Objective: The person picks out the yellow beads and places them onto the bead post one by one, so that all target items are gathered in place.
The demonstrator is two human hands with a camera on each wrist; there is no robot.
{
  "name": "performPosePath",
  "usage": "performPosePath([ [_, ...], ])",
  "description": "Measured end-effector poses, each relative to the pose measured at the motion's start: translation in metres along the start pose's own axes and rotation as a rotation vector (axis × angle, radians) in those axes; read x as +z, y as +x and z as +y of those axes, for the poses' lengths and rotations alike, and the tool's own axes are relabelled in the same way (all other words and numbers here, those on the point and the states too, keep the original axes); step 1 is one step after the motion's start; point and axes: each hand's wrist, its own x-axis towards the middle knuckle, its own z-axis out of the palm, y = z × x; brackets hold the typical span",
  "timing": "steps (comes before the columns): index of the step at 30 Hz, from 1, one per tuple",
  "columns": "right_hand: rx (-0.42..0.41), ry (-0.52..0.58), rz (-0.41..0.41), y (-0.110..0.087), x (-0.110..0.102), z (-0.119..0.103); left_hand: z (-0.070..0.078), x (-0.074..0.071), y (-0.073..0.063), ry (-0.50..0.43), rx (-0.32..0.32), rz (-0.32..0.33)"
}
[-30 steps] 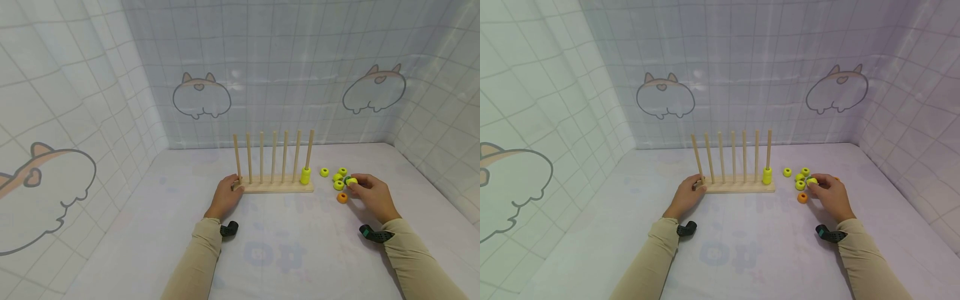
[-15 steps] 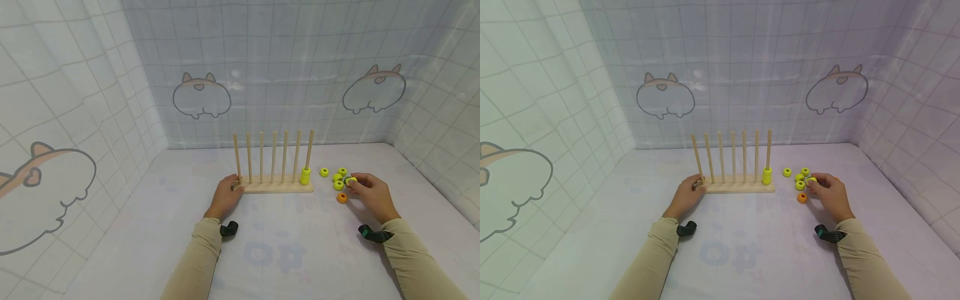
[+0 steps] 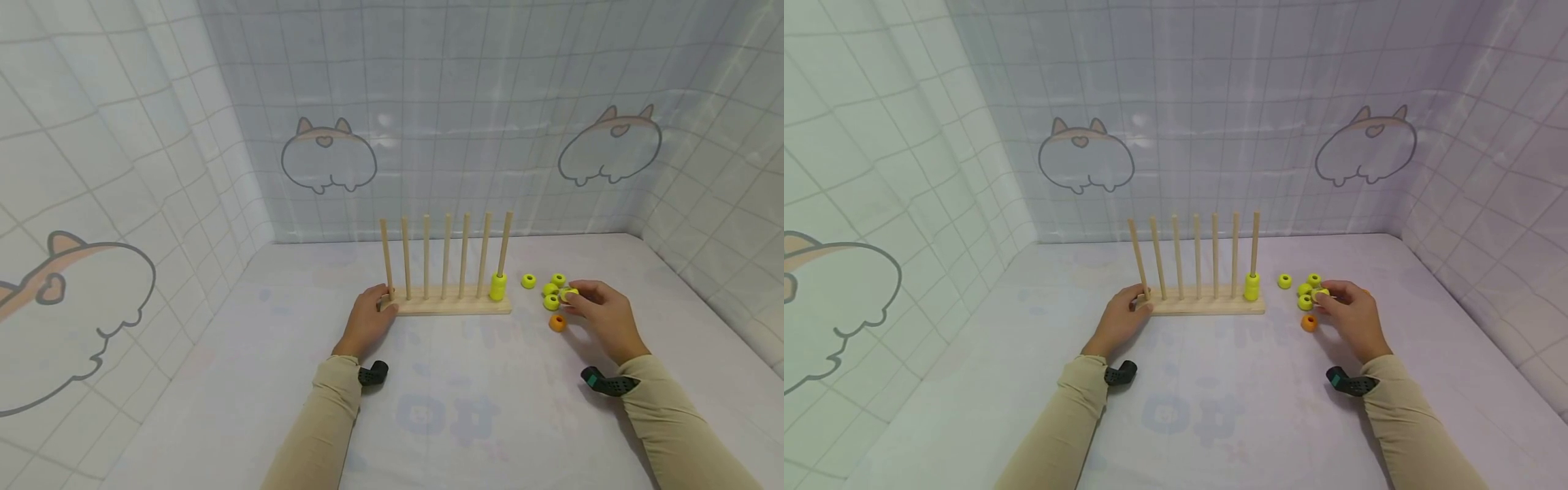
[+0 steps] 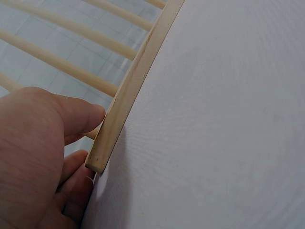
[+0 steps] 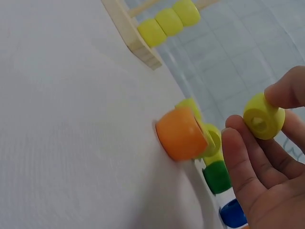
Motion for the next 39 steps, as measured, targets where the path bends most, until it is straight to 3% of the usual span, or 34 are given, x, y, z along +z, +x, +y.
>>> performPosePath([
  [7,-0.006,0.035,-0.038,0.002,0.004,-0.005,-0.001,-0.001,0.001,-0.002,0.005,0.005],
  [15,0.055,0.01,-0.046,0.008,0.005,-0.013,-0.003,-0.001,0.002,-0.004,0.006,0.002],
  [22,0.017,0.049,-0.059,0.016,0.008,-0.018,-0.003,-0.002,0.001,0.017,0.002,-0.007],
  [39,0.059,0.299,-0.098,0.026,0.028,-0.038,-0.002,0.001,0.001,0.004,0.011,-0.002],
])
